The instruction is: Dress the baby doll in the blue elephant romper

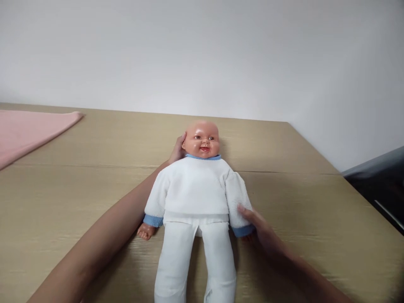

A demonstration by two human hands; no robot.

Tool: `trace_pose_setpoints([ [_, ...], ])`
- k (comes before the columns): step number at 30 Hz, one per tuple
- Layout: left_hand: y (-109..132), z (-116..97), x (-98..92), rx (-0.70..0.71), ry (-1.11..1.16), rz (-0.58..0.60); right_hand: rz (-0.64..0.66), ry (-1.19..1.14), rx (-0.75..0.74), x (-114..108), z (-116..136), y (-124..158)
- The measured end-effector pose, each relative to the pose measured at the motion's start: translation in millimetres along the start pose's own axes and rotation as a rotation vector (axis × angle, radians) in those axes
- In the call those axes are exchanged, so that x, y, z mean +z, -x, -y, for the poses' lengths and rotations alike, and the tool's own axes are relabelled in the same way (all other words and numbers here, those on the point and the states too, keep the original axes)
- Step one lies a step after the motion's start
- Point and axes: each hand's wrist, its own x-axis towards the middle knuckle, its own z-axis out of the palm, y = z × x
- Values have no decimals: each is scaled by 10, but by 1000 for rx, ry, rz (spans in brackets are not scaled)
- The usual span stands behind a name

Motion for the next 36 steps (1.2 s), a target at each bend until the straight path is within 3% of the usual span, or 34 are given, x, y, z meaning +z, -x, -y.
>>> trace_pose_setpoints([
  [5, 36, -188, -135, -199, -20, 74, -204, 485, -308, -23, 37, 16],
  [12, 79, -215, -170, -340, -27, 135, -328, 868, -454, -94, -25, -7],
  [20, 60, -208, -143, -352, 5, 214, -249, 960, -470, -135, -9, -8],
  [25, 85, -205, -92, -345, -55, 180, -234, 979, -500, -149, -9, -3],
  [28, 124, -206, -58, -308, -107, 150, -262, 994, -525, -137, -11, -4],
  [33, 201, -238, -9, -295, -182, 237, -318, 1004, -569, -114, -40, -23],
  [36, 245, -281, 25, -298, -228, 232, -321, 1033, -568, -109, -61, -38],
])
